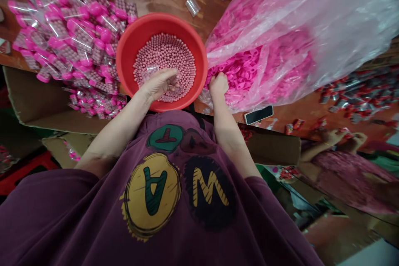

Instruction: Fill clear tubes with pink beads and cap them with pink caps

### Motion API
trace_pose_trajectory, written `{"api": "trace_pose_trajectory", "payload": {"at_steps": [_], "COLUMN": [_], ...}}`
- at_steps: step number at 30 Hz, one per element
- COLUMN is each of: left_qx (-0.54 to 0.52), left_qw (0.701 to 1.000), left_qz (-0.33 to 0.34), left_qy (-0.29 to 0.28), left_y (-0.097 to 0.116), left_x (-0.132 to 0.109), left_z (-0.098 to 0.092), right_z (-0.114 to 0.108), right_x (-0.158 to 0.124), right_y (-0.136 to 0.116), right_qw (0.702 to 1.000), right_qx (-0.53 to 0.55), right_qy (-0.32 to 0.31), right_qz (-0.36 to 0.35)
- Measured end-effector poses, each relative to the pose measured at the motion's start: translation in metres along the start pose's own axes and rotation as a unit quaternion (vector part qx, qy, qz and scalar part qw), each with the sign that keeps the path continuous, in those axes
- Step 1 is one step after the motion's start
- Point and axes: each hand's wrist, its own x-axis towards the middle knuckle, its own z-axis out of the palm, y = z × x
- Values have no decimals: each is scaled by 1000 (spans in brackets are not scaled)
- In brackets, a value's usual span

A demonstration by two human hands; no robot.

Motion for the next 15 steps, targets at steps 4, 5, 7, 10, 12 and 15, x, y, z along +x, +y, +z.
{"api": "trace_pose_trajectory", "payload": {"at_steps": [4, 5, 7, 10, 12, 15], "left_qx": [-31, -42, -59, -63, -60, -66], "left_qw": [999, 999, 997, 995, 995, 995], "left_qz": [-3, -2, -2, -2, -4, -13], "left_qy": [-14, -23, -48, -73, -75, -72], "left_y": [8, 10, 11, 10, 8, 6], "left_x": [-7, -7, -7, -5, -4, -3], "left_z": [5, 6, 9, 15, 23, 36], "right_z": [-6, -10, -20, -39, -49, -56], "right_x": [-10, -14, -21, -31, -37, -47], "right_y": [0, 3, 11, 25, 29, 19], "right_qw": [999, 999, 999, 998, 988, 941], "right_qx": [-32, -35, -22, 57, 145, 296], "right_qy": [-15, -22, -30, -18, 13, 83], "right_qz": [-20, -18, -9, -17, -48, -140]}}
